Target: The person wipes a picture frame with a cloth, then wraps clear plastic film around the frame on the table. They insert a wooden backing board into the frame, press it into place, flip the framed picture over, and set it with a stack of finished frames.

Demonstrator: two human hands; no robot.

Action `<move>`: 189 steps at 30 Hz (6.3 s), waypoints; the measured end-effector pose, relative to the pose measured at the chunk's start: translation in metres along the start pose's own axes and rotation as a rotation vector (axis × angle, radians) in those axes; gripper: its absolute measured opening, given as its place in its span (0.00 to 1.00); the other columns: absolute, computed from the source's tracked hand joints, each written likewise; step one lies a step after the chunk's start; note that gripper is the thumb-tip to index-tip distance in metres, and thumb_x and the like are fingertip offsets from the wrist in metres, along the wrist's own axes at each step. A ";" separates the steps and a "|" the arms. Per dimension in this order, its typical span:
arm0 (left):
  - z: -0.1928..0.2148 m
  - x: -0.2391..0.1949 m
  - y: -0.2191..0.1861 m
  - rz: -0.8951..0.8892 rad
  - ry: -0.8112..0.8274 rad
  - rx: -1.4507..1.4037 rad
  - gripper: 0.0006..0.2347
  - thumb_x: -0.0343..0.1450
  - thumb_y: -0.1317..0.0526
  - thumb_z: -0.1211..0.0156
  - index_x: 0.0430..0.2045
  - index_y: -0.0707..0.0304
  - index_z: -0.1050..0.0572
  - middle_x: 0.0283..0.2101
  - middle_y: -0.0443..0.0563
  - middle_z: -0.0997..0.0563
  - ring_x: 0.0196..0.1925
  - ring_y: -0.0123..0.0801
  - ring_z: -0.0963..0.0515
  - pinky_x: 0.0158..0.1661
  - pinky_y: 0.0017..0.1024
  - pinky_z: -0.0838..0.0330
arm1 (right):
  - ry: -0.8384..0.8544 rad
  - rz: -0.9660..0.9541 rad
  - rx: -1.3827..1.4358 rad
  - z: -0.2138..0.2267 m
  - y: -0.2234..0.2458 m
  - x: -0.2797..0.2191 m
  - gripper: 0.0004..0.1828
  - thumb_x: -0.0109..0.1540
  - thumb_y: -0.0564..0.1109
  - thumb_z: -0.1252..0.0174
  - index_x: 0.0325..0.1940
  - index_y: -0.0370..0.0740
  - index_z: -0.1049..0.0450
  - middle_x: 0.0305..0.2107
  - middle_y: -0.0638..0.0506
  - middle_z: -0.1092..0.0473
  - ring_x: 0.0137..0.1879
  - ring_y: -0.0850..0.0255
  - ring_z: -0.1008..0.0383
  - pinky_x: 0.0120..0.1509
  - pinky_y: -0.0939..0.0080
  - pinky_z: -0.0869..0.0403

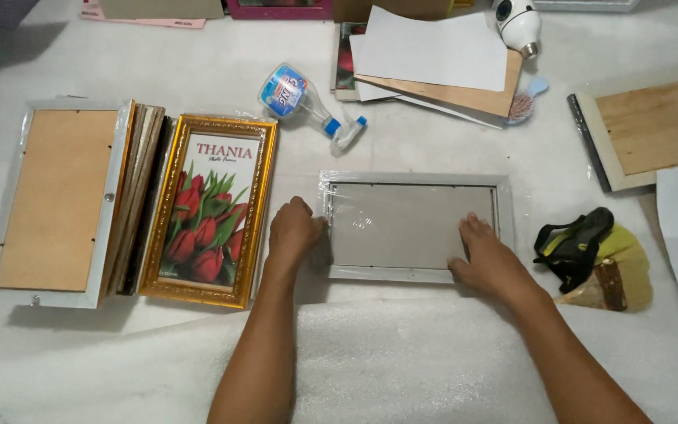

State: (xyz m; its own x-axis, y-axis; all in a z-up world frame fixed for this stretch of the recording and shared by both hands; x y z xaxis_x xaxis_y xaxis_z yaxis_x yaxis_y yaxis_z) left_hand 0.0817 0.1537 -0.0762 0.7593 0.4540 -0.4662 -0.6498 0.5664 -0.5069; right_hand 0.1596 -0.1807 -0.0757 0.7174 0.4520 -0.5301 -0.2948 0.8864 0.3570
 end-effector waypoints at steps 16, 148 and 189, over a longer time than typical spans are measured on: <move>-0.022 0.000 -0.023 -0.211 0.091 0.144 0.09 0.69 0.64 0.37 0.40 0.66 0.19 0.40 0.67 0.20 0.48 0.61 0.17 0.45 0.49 0.20 | 0.059 -0.063 -0.144 0.002 -0.004 -0.002 0.42 0.64 0.54 0.51 0.80 0.37 0.52 0.78 0.42 0.57 0.83 0.44 0.62 0.81 0.30 0.63; -0.014 0.012 -0.044 -0.148 -0.207 -0.016 0.40 0.67 0.48 0.32 0.70 0.68 0.46 0.60 0.68 0.37 0.63 0.64 0.38 0.61 0.60 0.44 | -0.585 -0.367 1.145 0.140 -0.097 0.159 0.22 0.65 0.46 0.44 0.56 0.26 0.34 0.35 0.46 0.31 0.39 0.51 0.18 0.42 0.49 0.14; 0.046 -0.023 -0.057 -0.577 -0.123 -1.045 0.21 0.63 0.40 0.37 0.36 0.57 0.22 0.51 0.55 0.17 0.49 0.39 0.19 0.48 0.35 0.22 | -0.432 -0.632 1.329 0.110 0.046 -0.112 0.23 0.70 0.47 0.59 0.69 0.44 0.35 0.58 0.40 0.33 0.61 0.47 0.32 0.69 0.40 0.37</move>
State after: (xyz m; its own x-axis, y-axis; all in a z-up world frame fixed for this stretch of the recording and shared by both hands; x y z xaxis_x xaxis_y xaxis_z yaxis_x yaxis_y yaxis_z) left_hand 0.1029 0.1423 -0.0027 0.9090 0.4114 0.0668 0.1173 -0.0985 -0.9882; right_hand 0.1349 -0.2019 0.0847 0.6965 -0.2236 -0.6818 0.7106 0.0833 0.6986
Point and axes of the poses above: each hand's wrist, its own x-axis towards the middle knuckle, its own z-axis out of the back of the hand, y = z × x, the point moved 10 cm from there along x, towards the middle knuckle
